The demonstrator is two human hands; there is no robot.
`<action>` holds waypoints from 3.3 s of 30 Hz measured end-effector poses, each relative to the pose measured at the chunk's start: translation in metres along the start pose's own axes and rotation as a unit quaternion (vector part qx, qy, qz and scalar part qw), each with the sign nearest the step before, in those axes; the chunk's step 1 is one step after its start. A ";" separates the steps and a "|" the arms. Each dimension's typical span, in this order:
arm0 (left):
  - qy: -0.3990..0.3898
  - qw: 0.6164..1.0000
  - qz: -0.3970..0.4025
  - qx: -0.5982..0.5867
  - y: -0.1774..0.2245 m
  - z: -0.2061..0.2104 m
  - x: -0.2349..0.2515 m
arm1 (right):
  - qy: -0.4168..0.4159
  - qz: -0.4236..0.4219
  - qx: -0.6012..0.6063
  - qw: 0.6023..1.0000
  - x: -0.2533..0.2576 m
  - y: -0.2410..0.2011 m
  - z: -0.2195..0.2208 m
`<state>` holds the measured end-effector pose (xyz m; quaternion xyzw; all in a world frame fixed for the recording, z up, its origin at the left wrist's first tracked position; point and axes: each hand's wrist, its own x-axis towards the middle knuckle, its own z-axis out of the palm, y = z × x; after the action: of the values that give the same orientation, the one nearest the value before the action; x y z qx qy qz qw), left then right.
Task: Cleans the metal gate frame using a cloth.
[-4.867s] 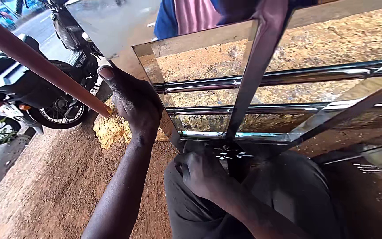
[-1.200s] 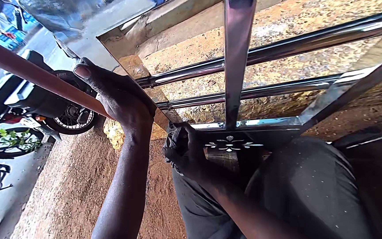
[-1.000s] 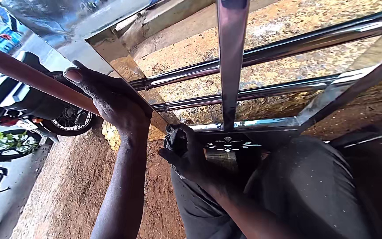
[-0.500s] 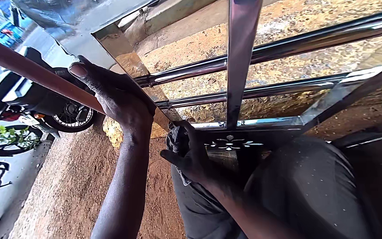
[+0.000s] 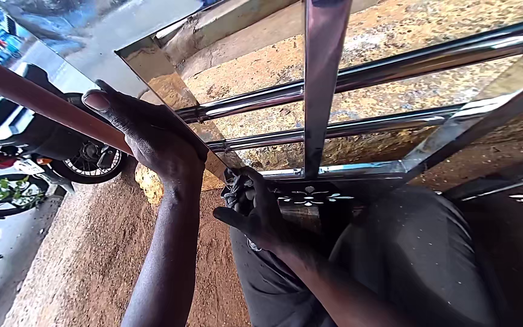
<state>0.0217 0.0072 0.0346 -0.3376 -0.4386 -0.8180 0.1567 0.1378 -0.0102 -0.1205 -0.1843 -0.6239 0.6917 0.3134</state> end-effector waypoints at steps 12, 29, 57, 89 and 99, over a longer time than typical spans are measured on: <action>-0.026 0.999 0.012 0.020 -0.003 0.000 0.001 | -0.024 0.033 0.023 0.999 -0.001 0.004 0.003; -0.019 0.997 0.012 0.074 -0.001 -0.010 0.000 | -0.017 0.020 0.026 0.999 -0.002 0.005 0.004; 0.009 0.996 0.033 0.079 0.001 -0.013 -0.002 | -0.003 0.002 0.039 0.999 -0.008 0.007 0.009; -0.007 0.998 0.011 0.059 -0.006 -0.024 0.003 | -0.197 0.186 -0.342 0.900 0.001 -0.084 -0.008; -0.099 0.986 0.110 -0.076 -0.069 -0.074 0.009 | -0.212 0.251 0.023 0.944 -0.005 -0.076 -0.017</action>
<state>-0.0539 -0.0139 -0.0301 -0.4739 -0.3489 -0.7892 0.1755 0.1680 0.0010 -0.0498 -0.1768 -0.5932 0.7854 -0.0051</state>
